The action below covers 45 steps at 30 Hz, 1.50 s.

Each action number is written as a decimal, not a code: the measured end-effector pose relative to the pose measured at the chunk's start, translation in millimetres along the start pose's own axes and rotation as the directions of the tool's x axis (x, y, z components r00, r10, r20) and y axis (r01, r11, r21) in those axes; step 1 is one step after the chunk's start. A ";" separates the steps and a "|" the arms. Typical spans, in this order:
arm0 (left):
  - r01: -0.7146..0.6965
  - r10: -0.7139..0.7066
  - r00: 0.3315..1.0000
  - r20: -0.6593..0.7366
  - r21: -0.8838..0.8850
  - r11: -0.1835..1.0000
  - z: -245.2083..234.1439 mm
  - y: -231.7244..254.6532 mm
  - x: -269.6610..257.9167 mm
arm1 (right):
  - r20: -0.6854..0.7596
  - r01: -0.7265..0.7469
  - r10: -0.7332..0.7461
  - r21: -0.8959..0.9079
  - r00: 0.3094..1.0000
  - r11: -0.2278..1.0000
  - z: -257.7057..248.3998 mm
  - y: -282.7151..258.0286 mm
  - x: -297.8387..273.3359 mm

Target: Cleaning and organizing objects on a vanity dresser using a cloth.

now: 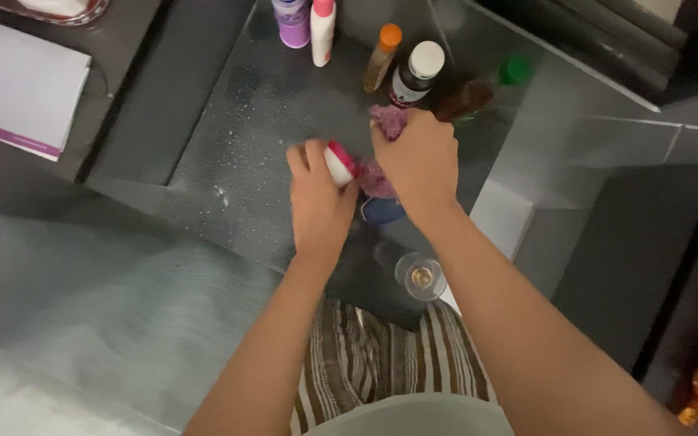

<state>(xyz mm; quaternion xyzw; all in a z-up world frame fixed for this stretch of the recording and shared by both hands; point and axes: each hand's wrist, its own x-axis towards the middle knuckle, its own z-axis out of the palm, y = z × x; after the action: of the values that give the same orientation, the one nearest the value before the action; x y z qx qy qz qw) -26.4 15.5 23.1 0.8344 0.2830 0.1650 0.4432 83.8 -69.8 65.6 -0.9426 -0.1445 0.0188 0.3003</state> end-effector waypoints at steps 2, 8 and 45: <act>-0.013 0.013 1.000 -0.016 0.010 1.000 -9.2 -2.3 -12.8 | 0.018 -0.020 0.020 0.001 1.000 1.000 1.4 0.0 -2.3; -0.006 -0.018 0.999 0.041 0.520 0.854 -6.4 -23.7 -51.9 | 0.092 -0.101 0.104 -0.034 0.990 0.994 1.4 -1.2 -11.3; -0.025 -0.343 0.903 0.259 0.829 0.559 26.4 -36.9 -79.3 | 0.208 -0.249 0.245 -0.004 0.947 0.968 0.3 5.0 -23.3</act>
<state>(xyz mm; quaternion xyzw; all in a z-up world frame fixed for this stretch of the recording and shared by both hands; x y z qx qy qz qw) -86.8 -34.1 -24.1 0.9285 0.3077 -0.1962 0.0688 62.7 -80.1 61.3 -0.9428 -0.0557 0.1560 0.2892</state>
